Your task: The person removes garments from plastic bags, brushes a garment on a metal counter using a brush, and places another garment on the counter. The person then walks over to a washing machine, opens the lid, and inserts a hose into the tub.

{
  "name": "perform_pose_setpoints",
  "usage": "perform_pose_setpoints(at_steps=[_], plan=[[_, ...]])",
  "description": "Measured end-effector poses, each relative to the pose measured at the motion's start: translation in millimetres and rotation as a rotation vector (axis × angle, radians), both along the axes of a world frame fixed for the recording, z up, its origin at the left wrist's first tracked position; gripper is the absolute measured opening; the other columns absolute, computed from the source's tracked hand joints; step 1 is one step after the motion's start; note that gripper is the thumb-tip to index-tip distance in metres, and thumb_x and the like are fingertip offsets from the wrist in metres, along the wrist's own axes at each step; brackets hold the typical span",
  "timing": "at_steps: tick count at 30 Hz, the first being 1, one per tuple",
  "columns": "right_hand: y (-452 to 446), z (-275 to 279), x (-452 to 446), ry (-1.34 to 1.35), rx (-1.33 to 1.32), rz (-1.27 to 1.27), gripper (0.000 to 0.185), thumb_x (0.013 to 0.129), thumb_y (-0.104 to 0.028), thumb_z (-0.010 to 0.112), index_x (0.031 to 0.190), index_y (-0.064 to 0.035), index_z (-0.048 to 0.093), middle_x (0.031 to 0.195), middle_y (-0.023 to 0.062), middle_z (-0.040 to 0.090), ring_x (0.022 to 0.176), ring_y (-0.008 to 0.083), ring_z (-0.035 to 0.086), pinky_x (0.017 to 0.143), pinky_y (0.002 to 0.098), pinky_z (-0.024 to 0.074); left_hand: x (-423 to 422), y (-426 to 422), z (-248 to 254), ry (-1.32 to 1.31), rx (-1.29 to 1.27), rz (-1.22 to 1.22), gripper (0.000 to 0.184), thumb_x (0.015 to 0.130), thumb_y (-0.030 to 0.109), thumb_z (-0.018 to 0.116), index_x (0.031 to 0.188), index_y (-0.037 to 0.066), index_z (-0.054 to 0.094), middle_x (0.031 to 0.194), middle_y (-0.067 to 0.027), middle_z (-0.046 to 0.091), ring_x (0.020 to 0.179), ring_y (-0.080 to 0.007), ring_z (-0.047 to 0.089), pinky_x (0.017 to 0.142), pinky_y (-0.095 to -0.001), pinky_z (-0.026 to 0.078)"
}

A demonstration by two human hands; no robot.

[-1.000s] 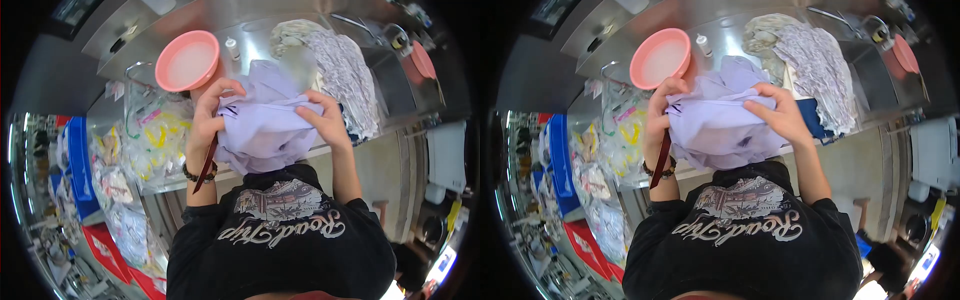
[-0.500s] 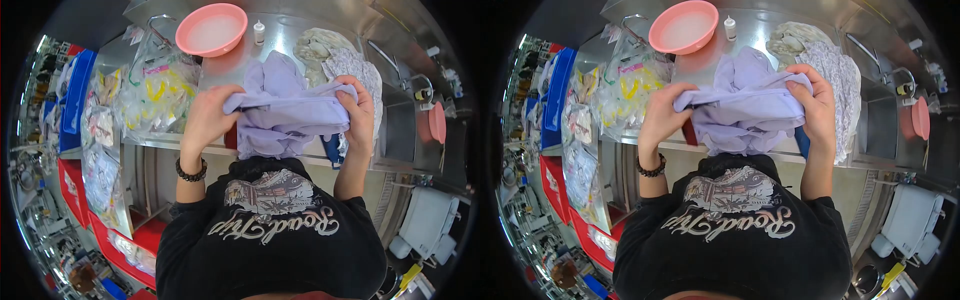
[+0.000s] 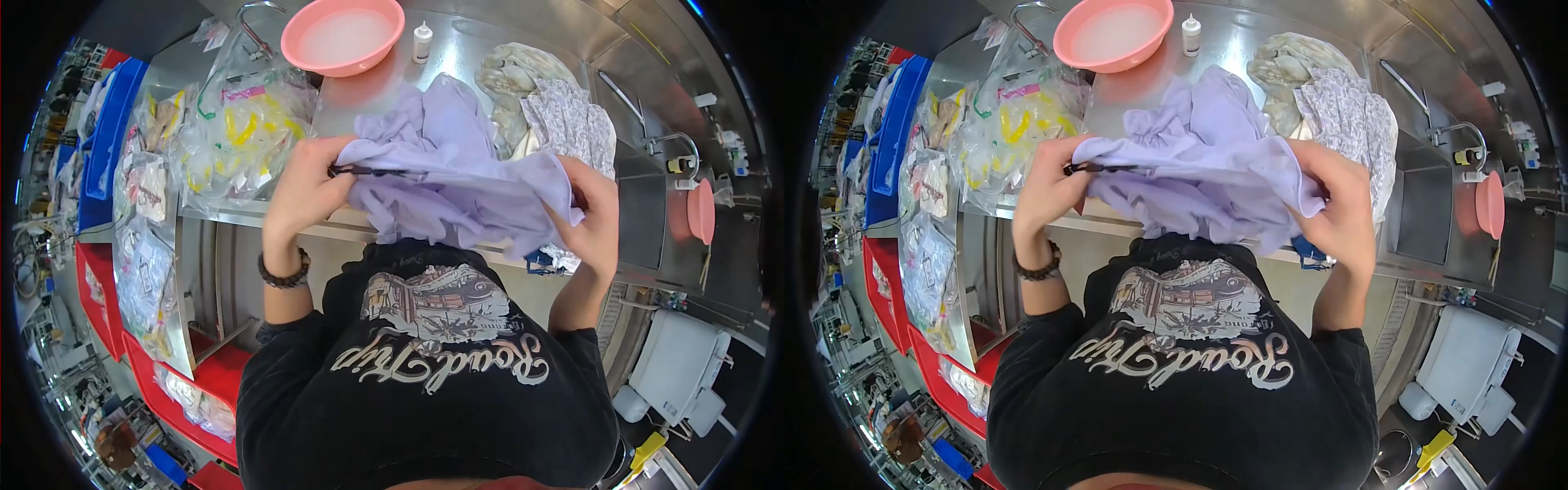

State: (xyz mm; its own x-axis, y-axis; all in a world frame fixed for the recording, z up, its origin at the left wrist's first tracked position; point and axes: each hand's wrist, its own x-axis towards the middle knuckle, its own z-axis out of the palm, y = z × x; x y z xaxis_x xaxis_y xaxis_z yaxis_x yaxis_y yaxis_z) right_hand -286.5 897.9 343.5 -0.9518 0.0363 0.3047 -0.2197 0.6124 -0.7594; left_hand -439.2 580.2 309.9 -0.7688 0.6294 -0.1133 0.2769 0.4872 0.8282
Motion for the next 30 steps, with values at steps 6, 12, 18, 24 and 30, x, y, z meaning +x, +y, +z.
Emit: perform_pose_setpoints(at_steps=[6, 12, 18, 24, 30], plan=[[21, -89, -79, -0.093, -0.153, -0.26, 0.028, 0.076, -0.004, 0.07, 0.104, -0.0028, 0.071, 0.09, 0.0056, 0.068, 0.079, 0.0144, 0.058, 0.073, 0.026, 0.0465, -61, 26, -74, 0.203, -0.072, 0.02, 0.036, 0.073, 0.005, 0.053, 0.106, 0.0, 0.067, 0.089, -0.0154, 0.071, 0.079, -0.0294, 0.067, 0.07, -0.0404, 0.054], [35, -193, -80, -0.388, -0.076, -0.267, 0.03, 0.081, -0.006, 0.068, 0.111, -0.0045, 0.069, 0.094, 0.0059, 0.066, 0.081, 0.0145, 0.059, 0.076, 0.0268, 0.0483, -55, 44, -146, 0.231, -0.738, -0.067, 0.04, 0.076, 0.008, 0.052, 0.113, 0.005, 0.066, 0.105, -0.0164, 0.071, 0.094, -0.0366, 0.066, 0.076, -0.0445, 0.054], [10, -147, -57, -0.447, -0.857, -0.137, 0.028, 0.089, -0.005, 0.063, 0.117, -0.0049, 0.064, 0.098, 0.0061, 0.065, 0.079, 0.0128, 0.06, 0.073, 0.0247, 0.0502, -36, 69, -82, 0.021, -0.124, 0.004, 0.037, 0.081, 0.01, 0.058, 0.118, 0.008, 0.063, 0.097, -0.0151, 0.069, 0.09, -0.0293, 0.067, 0.074, -0.0369, 0.054], [0, -87, -51, -0.122, -1.278, -0.261, 0.026, 0.096, -0.005, 0.058, 0.122, -0.0058, 0.06, 0.099, 0.0058, 0.064, 0.081, 0.0105, 0.061, 0.073, 0.0225, 0.0509, -7, 123, -111, 0.19, 0.828, 0.403, 0.027, 0.083, 0.014, 0.068, 0.109, 0.008, 0.064, 0.086, -0.0076, 0.065, 0.076, -0.0184, 0.061, 0.069, -0.0284, 0.051], [25, -106, -31, -0.066, -1.332, -0.219, 0.027, 0.097, -0.007, 0.058, 0.123, -0.007, 0.058, 0.1, 0.0054, 0.064, 0.084, 0.0114, 0.062, 0.074, 0.0226, 0.0506, 37, 117, -167, -0.078, 0.31, -0.316, 0.019, 0.086, 0.016, 0.066, 0.08, -0.001, 0.06, 0.07, -0.0012, 0.057, 0.062, -0.0144, 0.046, 0.061, -0.0242, 0.04]])
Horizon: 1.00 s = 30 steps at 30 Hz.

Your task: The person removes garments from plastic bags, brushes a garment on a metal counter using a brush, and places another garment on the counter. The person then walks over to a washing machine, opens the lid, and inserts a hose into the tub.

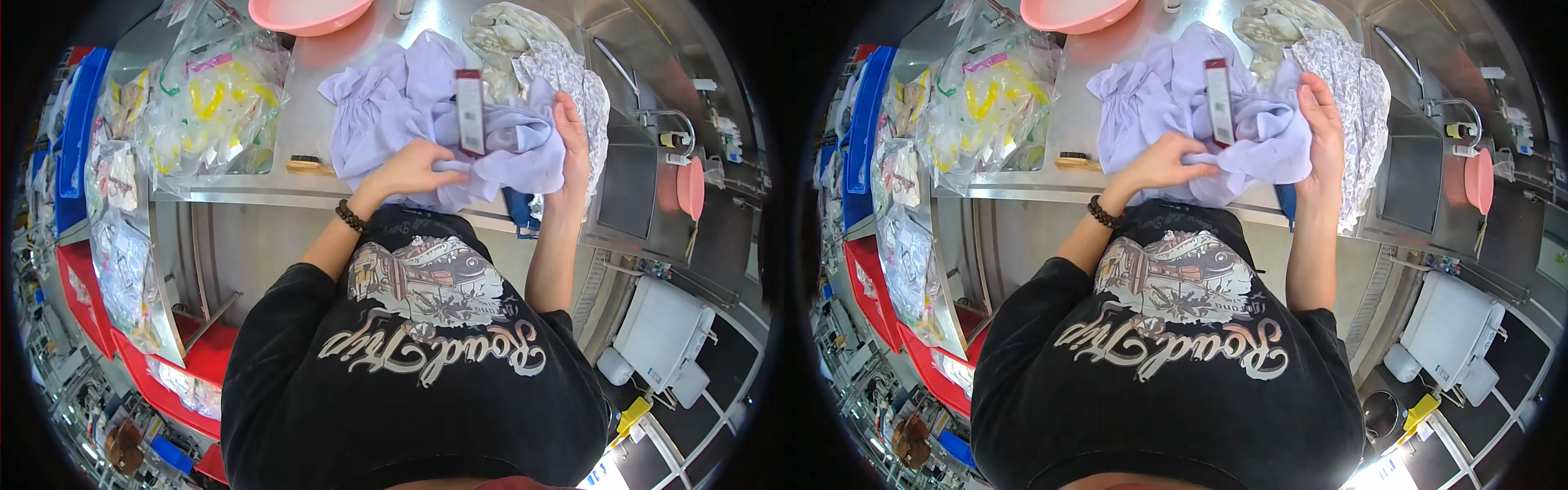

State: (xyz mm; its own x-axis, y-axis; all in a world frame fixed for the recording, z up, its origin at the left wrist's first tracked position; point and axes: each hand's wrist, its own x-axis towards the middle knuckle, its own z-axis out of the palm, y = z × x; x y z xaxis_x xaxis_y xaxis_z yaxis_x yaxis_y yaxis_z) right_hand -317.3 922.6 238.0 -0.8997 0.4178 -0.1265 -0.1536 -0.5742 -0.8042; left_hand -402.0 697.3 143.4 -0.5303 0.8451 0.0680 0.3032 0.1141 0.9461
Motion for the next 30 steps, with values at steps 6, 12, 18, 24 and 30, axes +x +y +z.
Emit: perform_pose_setpoints(at_steps=[6, 12, 18, 24, 30], plan=[[31, -4, 23, -0.15, 0.421, -0.239, 0.024, 0.094, -0.008, 0.059, 0.118, -0.005, 0.062, 0.106, 0.0059, 0.066, 0.087, 0.0147, 0.063, 0.078, 0.0248, 0.0501, -8, -30, 59, -0.191, 0.076, -0.203, 0.023, 0.086, 0.014, 0.065, 0.073, -0.001, 0.052, 0.063, 0.002, 0.046, 0.059, -0.0127, 0.035, 0.057, -0.0245, 0.033], [-3, 12, 16, 0.089, 1.269, -0.077, 0.031, 0.078, -0.007, 0.07, 0.108, -0.0026, 0.068, 0.111, 0.0096, 0.067, 0.101, 0.0249, 0.062, 0.093, 0.0348, 0.0461, -19, -41, 91, -0.351, 0.169, -0.354, 0.024, 0.086, 0.011, 0.065, 0.071, 0.001, 0.049, 0.063, 0.004, 0.043, 0.06, -0.0107, 0.03, 0.056, -0.0238, 0.029], [-66, 22, -2, 0.044, 1.019, 0.705, 0.031, 0.07, -0.011, 0.077, 0.096, -0.0005, 0.064, 0.084, 0.0043, 0.065, 0.073, 0.0171, 0.055, 0.072, 0.026, 0.0443, -30, -57, 107, -0.426, 0.21, -0.283, 0.023, 0.084, 0.011, 0.064, 0.069, 0.003, 0.049, 0.064, 0.0055, 0.043, 0.06, -0.0087, 0.031, 0.056, -0.0218, 0.027], [-31, 53, -7, -0.002, 1.015, 0.82, 0.021, 0.073, -0.007, 0.077, 0.088, 0.0008, 0.065, 0.074, 0.0014, 0.065, 0.064, 0.0125, 0.053, 0.065, 0.0221, 0.0442, -48, -76, 110, -0.506, 0.349, -0.172, 0.022, 0.084, 0.012, 0.063, 0.068, 0.004, 0.05, 0.064, 0.0062, 0.043, 0.058, -0.0074, 0.033, 0.055, -0.0195, 0.025], [-16, 82, 4, 0.025, 0.903, 0.758, 0.024, 0.071, -0.004, 0.077, 0.093, 0.001, 0.068, 0.078, 0.0031, 0.066, 0.065, 0.0126, 0.053, 0.066, 0.0218, 0.0443, -56, -83, 120, -0.46, 0.286, -0.186, 0.02, 0.085, 0.012, 0.062, 0.069, 0.002, 0.057, 0.066, 0.0052, 0.048, 0.058, -0.0069, 0.035, 0.055, -0.0182, 0.027]])
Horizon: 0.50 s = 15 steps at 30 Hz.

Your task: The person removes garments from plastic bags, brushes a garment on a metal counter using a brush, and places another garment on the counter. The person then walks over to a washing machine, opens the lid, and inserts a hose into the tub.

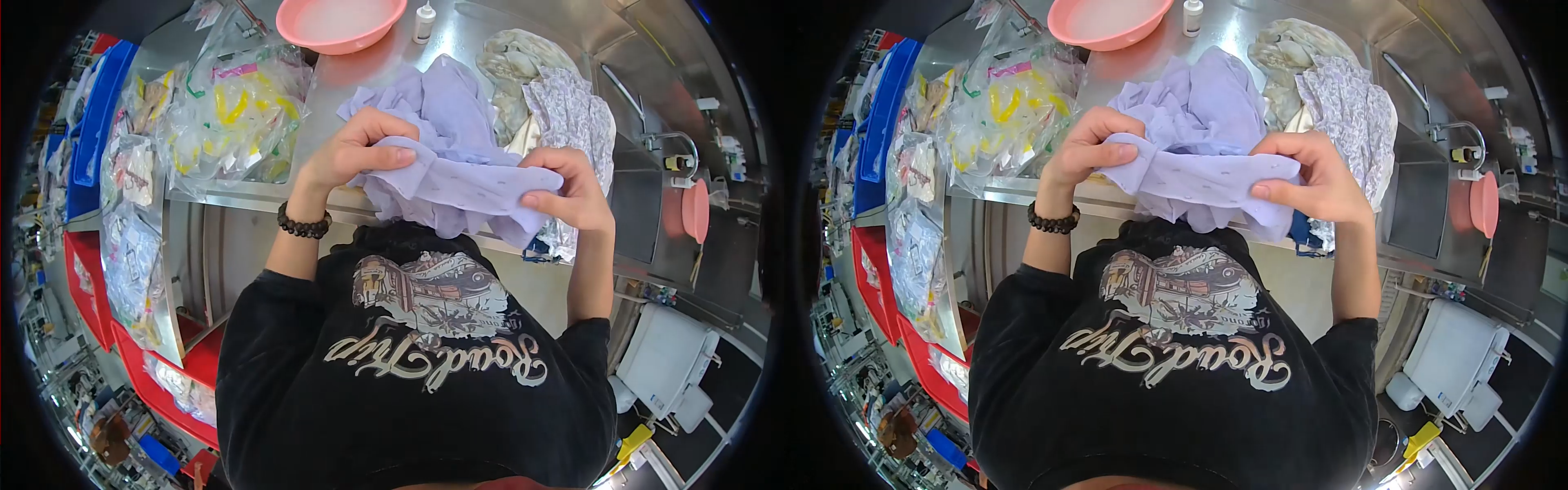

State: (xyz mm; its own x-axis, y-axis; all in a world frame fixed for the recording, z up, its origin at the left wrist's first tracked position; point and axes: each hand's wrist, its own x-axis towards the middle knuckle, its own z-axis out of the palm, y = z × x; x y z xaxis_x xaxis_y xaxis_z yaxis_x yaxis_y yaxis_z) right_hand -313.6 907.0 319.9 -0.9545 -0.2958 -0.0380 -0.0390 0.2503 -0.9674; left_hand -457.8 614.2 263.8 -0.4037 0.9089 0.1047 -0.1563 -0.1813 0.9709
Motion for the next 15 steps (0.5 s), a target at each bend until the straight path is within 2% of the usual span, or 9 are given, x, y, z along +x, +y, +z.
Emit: perform_pose_setpoints(at_steps=[5, 9, 15], plan=[[6, 7, 6, 0.053, -0.117, -0.028, 0.036, 0.066, 0.001, 0.078, 0.102, 0.0001, 0.07, 0.082, 0.0051, 0.068, 0.066, 0.0135, 0.054, 0.066, 0.0223, 0.0451, -2, 0, 12, 0.024, -0.047, -0.049, 0.017, 0.087, 0.011, 0.064, 0.075, -0.001, 0.063, 0.068, 0.0046, 0.053, 0.058, -0.0067, 0.038, 0.056, -0.0179, 0.03], [6, 25, 15, 0.15, 0.033, -0.047, 0.049, 0.059, 0.004, 0.08, 0.107, 0.0007, 0.071, 0.087, 0.0073, 0.07, 0.068, 0.0144, 0.057, 0.065, 0.0238, 0.0463, 8, 1, 36, 0.265, -0.107, 0.047, 0.013, 0.081, 0.011, 0.069, 0.077, -0.001, 0.066, 0.063, 0.0035, 0.054, 0.054, -0.0077, 0.038, 0.05, -0.0204, 0.03], [2, 38, 28, 0.172, 0.172, -0.14, 0.055, 0.054, 0.004, 0.081, 0.108, 0.0012, 0.071, 0.087, 0.0084, 0.07, 0.069, 0.0147, 0.057, 0.065, 0.0248, 0.0466, 23, -1, 41, 0.441, -0.119, 0.159, 0.009, 0.075, 0.005, 0.074, 0.078, 0.0, 0.067, 0.064, 0.0032, 0.056, 0.054, -0.0094, 0.039, 0.051, -0.021, 0.031]])
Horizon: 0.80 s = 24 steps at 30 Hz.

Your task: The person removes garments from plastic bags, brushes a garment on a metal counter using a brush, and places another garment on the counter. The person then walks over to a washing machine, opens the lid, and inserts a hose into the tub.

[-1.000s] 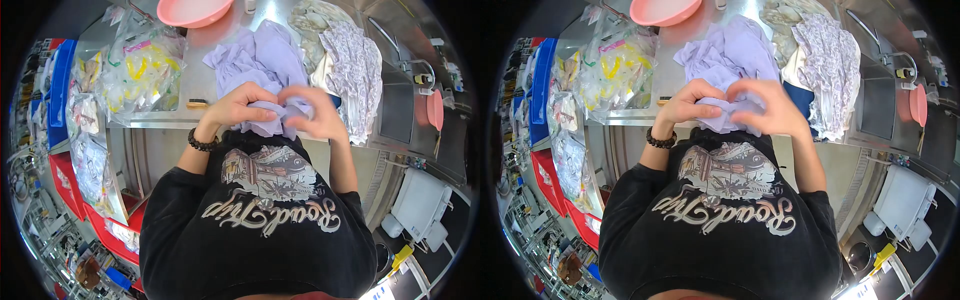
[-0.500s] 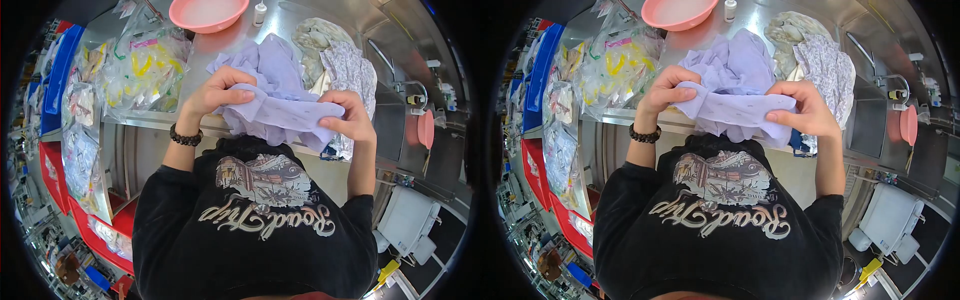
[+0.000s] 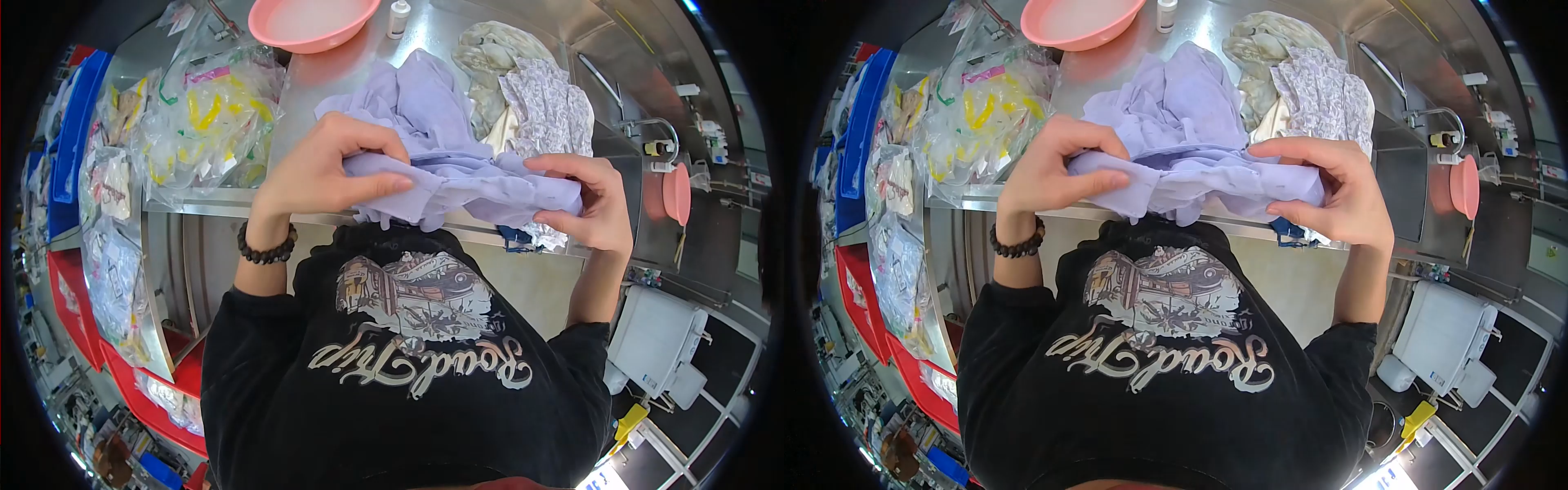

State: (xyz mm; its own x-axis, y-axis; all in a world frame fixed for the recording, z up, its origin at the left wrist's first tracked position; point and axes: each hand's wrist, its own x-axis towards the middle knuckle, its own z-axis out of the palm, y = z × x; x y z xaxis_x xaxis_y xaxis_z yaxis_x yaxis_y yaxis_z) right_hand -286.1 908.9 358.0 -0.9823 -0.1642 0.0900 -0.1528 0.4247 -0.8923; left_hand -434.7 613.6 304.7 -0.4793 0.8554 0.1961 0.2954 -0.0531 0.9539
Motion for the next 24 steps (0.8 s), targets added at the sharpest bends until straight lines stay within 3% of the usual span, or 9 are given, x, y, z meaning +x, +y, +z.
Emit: perform_pose_setpoints(at_steps=[10, 14, 15, 19, 24], plan=[[-1, 2, 21, -0.023, 0.02, 0.035, 0.04, 0.066, -0.006, 0.078, 0.105, -0.0015, 0.072, 0.083, 0.0072, 0.067, 0.064, 0.015, 0.053, 0.059, 0.026, 0.0439, 28, -15, 14, 0.228, -0.033, 0.072, 0.018, 0.065, 0.001, 0.08, 0.079, 0.002, 0.069, 0.063, 0.0006, 0.053, 0.055, -0.0143, 0.043, 0.054, -0.0237, 0.036], [-21, -4, 41, 0.459, 0.708, -0.018, 0.024, 0.075, -0.007, 0.071, 0.099, -0.0046, 0.072, 0.08, 0.0049, 0.062, 0.065, 0.0171, 0.053, 0.057, 0.0281, 0.0434, 47, -26, 12, 0.401, 0.055, 0.154, 0.012, 0.071, 0.0, 0.075, 0.077, 0.005, 0.066, 0.067, -0.0008, 0.052, 0.059, -0.0185, 0.047, 0.059, -0.0299, 0.042], [-25, -7, 49, 0.438, 0.699, -0.021, 0.024, 0.075, -0.007, 0.071, 0.099, -0.0046, 0.072, 0.08, 0.0049, 0.062, 0.065, 0.0171, 0.053, 0.057, 0.0281, 0.0434, 54, -28, 9, 0.383, 0.044, 0.145, 0.012, 0.071, 0.0, 0.075, 0.077, 0.005, 0.066, 0.067, -0.0008, 0.052, 0.059, -0.0185, 0.047, 0.059, -0.0299, 0.042], [-41, -25, 86, 0.593, 0.767, -0.123, 0.011, 0.079, -0.004, 0.067, 0.089, -0.0064, 0.068, 0.077, 0.0039, 0.057, 0.068, 0.019, 0.053, 0.057, 0.0305, 0.0444, 85, -40, -9, 0.793, 0.06, 0.106, 0.014, 0.069, -0.001, 0.076, 0.073, 0.007, 0.065, 0.065, -0.0004, 0.047, 0.061, -0.018, 0.047, 0.062, -0.0325, 0.044], [-45, -50, 117, 0.493, 0.677, -0.174, 0.006, 0.079, -0.005, 0.066, 0.082, -0.0055, 0.061, 0.078, 0.0048, 0.056, 0.066, 0.0198, 0.052, 0.057, 0.0319, 0.0445, 109, -54, -28, 0.696, 0.009, 0.111, 0.015, 0.068, -0.001, 0.076, 0.072, 0.007, 0.064, 0.066, -0.0003, 0.047, 0.061, -0.0176, 0.046, 0.064, -0.0333, 0.046]])
